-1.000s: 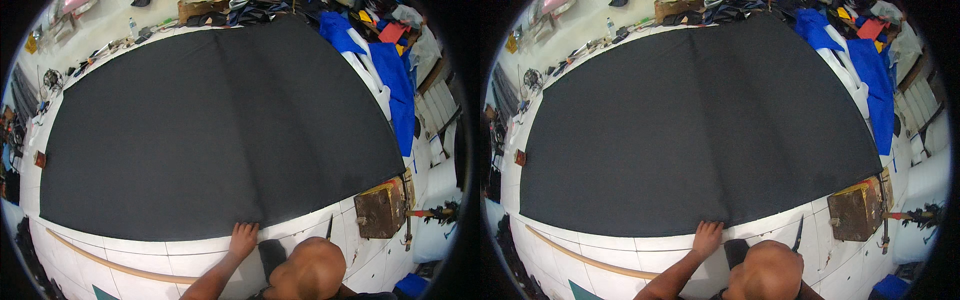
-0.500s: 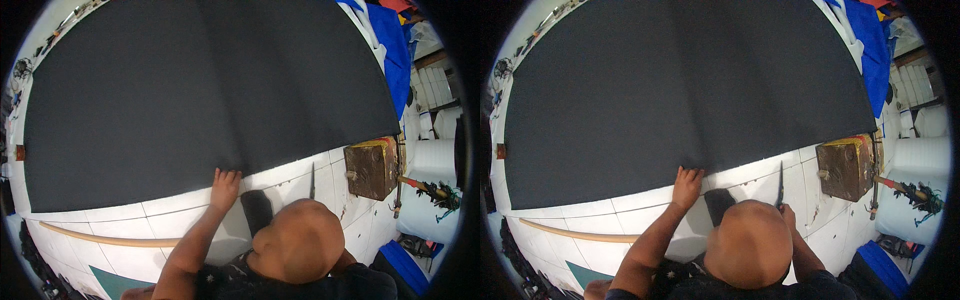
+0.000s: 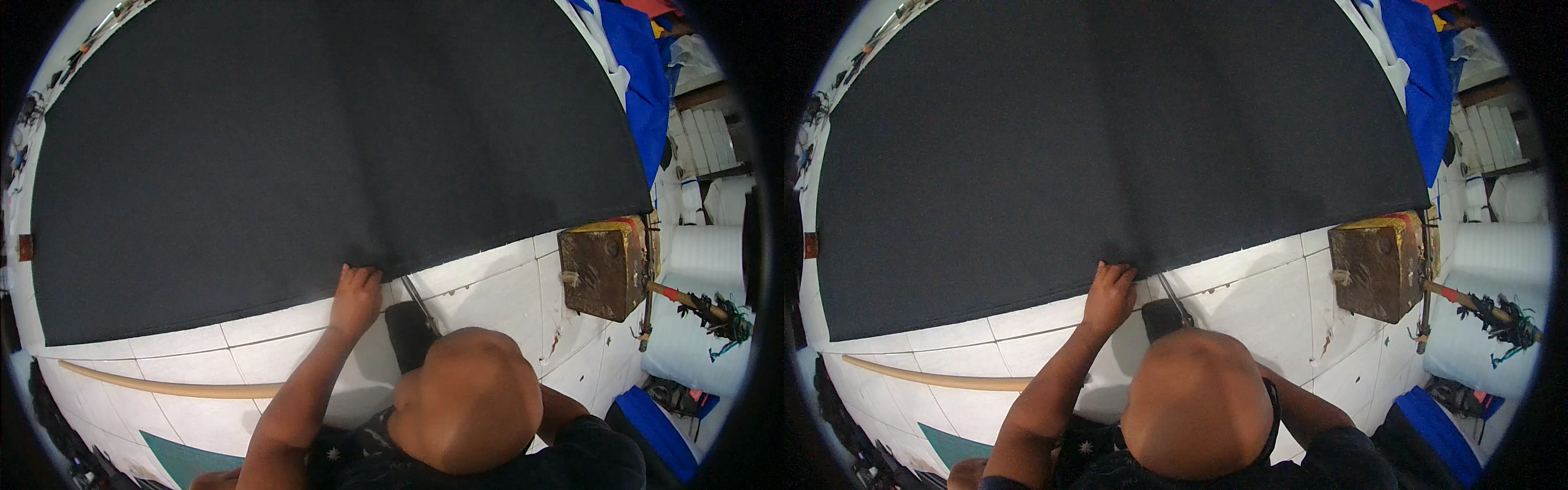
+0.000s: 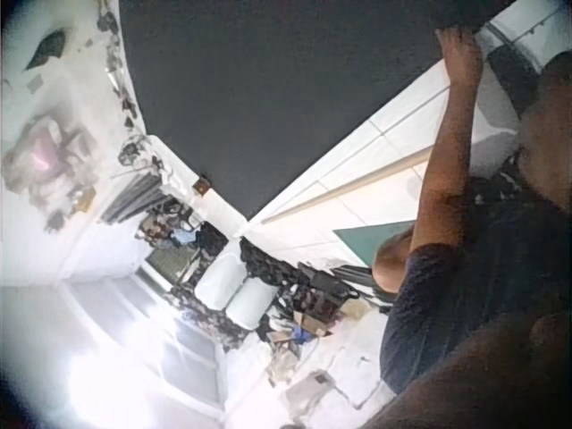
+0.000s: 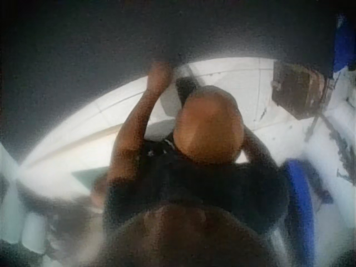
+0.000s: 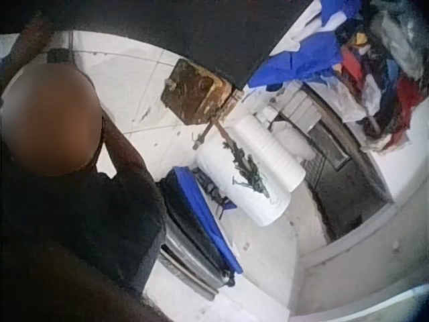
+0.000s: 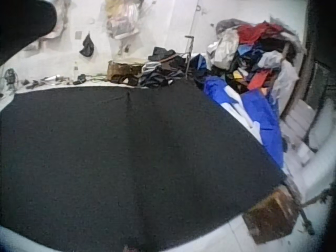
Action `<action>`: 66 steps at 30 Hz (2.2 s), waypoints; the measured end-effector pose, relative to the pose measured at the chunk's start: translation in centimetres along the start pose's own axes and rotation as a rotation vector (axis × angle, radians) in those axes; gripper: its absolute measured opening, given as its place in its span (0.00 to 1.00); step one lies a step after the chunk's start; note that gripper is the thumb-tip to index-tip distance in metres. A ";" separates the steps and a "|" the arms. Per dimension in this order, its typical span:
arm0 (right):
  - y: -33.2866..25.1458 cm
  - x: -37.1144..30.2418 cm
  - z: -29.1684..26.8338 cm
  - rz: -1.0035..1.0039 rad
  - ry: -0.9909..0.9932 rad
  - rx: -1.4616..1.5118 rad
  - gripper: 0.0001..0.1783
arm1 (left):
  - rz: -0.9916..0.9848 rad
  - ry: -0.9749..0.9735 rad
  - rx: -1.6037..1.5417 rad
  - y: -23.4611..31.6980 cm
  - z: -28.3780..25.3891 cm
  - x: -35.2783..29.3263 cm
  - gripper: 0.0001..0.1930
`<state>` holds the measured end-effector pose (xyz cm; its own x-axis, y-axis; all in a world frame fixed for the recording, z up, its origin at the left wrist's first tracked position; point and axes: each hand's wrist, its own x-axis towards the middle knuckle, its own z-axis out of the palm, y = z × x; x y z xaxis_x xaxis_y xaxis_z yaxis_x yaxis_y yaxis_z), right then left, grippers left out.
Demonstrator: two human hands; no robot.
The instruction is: The person cuts a large piece of black fabric on the floor using shears. They use a wooden stick to measure and align the fabric before cutting it into sections. The person also folds the fabric edges and uses a small stool to weigh down the material.
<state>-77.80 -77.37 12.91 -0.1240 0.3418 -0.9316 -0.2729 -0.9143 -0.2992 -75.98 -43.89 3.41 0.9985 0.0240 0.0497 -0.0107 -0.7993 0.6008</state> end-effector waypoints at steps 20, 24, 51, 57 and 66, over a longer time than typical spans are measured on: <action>-8.9 3.7 0.3 -0.326 0.442 0.266 0.32 | -0.037 -0.027 -0.049 0.9 -0.7 0.1 0.21; -10.3 4.6 0.7 -0.372 0.484 0.306 0.33 | -0.057 -0.049 -0.073 1.2 -1.0 0.4 0.21; -10.4 5.0 1.3 -0.356 0.578 0.259 0.32 | 0.026 -0.098 -0.089 1.2 -1.5 -0.4 0.21; -11.0 4.4 1.2 -0.341 0.571 0.244 0.34 | 0.015 -0.103 -0.075 1.1 -1.2 -0.6 0.22; -10.6 4.3 1.3 -0.322 0.643 0.141 0.35 | 0.020 -0.063 -0.082 1.2 -1.1 -1.2 0.24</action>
<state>-76.66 -65.91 12.32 0.5555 0.3543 -0.7523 -0.3272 -0.7386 -0.5894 -77.29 -44.22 4.89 0.9994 -0.0316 0.0139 -0.0329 -0.7476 0.6633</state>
